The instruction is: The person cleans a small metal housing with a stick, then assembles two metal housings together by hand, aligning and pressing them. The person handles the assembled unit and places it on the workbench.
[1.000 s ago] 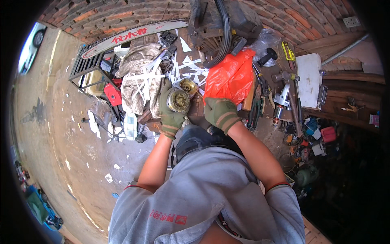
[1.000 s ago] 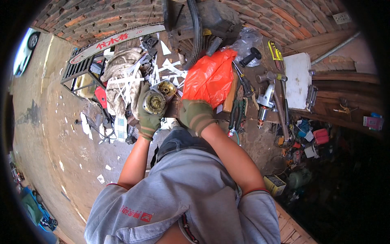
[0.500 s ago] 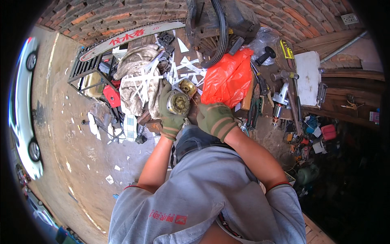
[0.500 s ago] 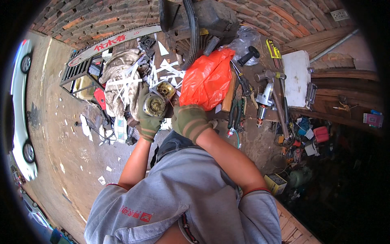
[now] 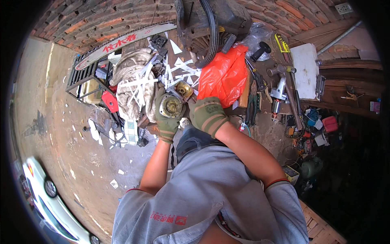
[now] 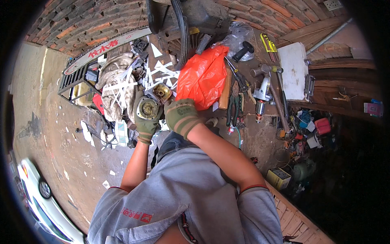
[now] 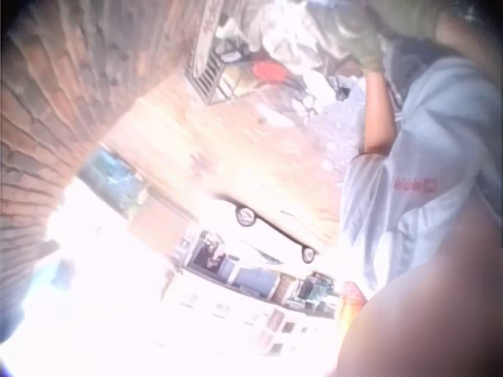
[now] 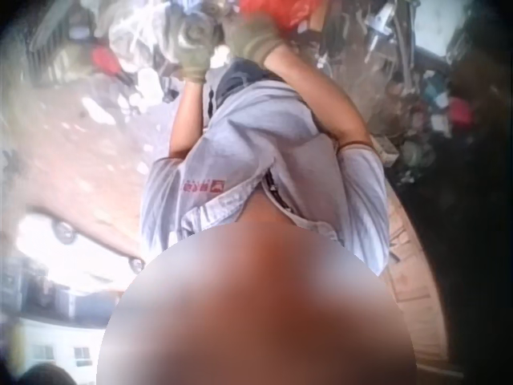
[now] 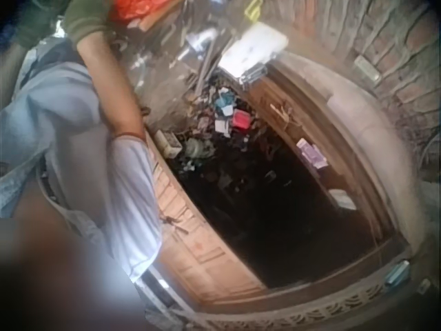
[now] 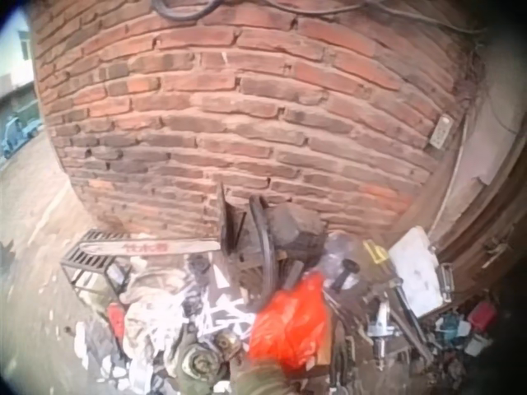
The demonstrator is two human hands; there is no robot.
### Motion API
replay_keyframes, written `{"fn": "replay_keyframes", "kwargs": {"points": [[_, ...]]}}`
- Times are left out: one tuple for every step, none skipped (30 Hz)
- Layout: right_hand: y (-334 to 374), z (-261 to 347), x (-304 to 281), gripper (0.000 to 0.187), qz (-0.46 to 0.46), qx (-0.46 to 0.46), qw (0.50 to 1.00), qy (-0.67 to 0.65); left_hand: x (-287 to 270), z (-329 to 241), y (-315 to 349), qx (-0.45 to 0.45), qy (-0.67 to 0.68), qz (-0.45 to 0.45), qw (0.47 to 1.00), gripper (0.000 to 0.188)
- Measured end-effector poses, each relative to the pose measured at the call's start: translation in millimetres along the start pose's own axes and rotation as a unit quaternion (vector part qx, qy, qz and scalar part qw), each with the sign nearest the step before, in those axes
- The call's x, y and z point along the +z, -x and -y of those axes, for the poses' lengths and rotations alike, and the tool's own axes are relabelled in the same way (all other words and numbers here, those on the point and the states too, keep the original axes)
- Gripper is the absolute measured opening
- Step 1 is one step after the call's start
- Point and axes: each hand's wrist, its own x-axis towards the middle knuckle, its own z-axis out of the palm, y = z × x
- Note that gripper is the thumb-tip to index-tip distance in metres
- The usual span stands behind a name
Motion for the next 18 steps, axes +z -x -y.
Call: {"fn": "replay_keyframes", "kwargs": {"points": [[4,-1,3,0.030,-0.010,-0.016,1.000,0.020,-1,8,1,0.000,-0.015,-0.006,1.000,0.092],[8,-1,4,0.032,-0.020,-0.032,0.998,0.041,-1,7,1,0.001,-0.022,-0.002,1.000,0.092],[11,-3,2,0.033,-0.020,-0.042,0.998,0.048,-2,4,1,0.002,-0.030,0.002,1.000,0.093],[14,-5,-1,0.035,-0.020,-0.052,0.997,0.055,-2,1,1,0.002,-0.039,0.006,0.999,0.093],[17,-7,-3,0.036,-0.021,-0.063,0.996,0.062,-2,-2,-1,0.015,-0.043,0.006,0.999,0.094],[19,-9,-3,0.036,-0.031,-0.072,0.995,0.065,-1,-4,-3,0.028,-0.047,0.005,0.998,0.094],[21,-11,-3,0.036,-0.040,-0.081,0.994,0.068,1,-6,-4,0.041,-0.051,0.005,0.998,0.095],[22,-13,-3,0.036,-0.051,-0.091,0.992,0.071,1,-6,-5,0.036,-0.048,0.004,0.998,0.095],[24,-15,-5,0.035,-0.059,-0.079,0.993,0.065,1,-4,-5,0.032,-0.044,0.003,0.999,0.096],[25,-16,-8,0.033,-0.068,-0.067,0.994,0.059,1,-2,-4,0.028,-0.041,0.002,0.999,0.096],[26,-17,-13,0.031,-0.077,-0.056,0.994,0.052,1,4,-3,0.001,0.005,0.000,1.000,0.097],[27,-19,-19,0.030,-0.082,-0.041,0.995,0.034,1,0,-4,0.005,-0.002,0.000,1.000,0.098],[29,-22,-27,0.028,-0.087,-0.026,0.996,0.016,1,-3,-5,0.008,-0.007,-0.002,1.000,0.096],[31,-23,-37,0.026,-0.093,-0.011,0.996,-0.002,1,-6,-6,0.011,-0.012,-0.005,1.000,0.094],[33,-23,-46,0.023,-0.121,0.015,0.992,-0.040,0,-8,-6,0.012,-0.024,-0.004,1.000,0.094],[31,-28,-43,0.024,-0.163,0.010,0.983,-0.090,0,-8,-4,0.014,-0.018,-0.007,1.000,0.098],[27,-34,-40,0.024,-0.205,0.006,0.969,-0.140,-1,-5,-3,0.010,-0.041,-0.003,0.999,0.098],[21,-36,-38,0.025,-0.246,0.002,0.951,-0.189,-2,-4,-2,0.006,-0.065,0.001,0.998,0.098]]}}
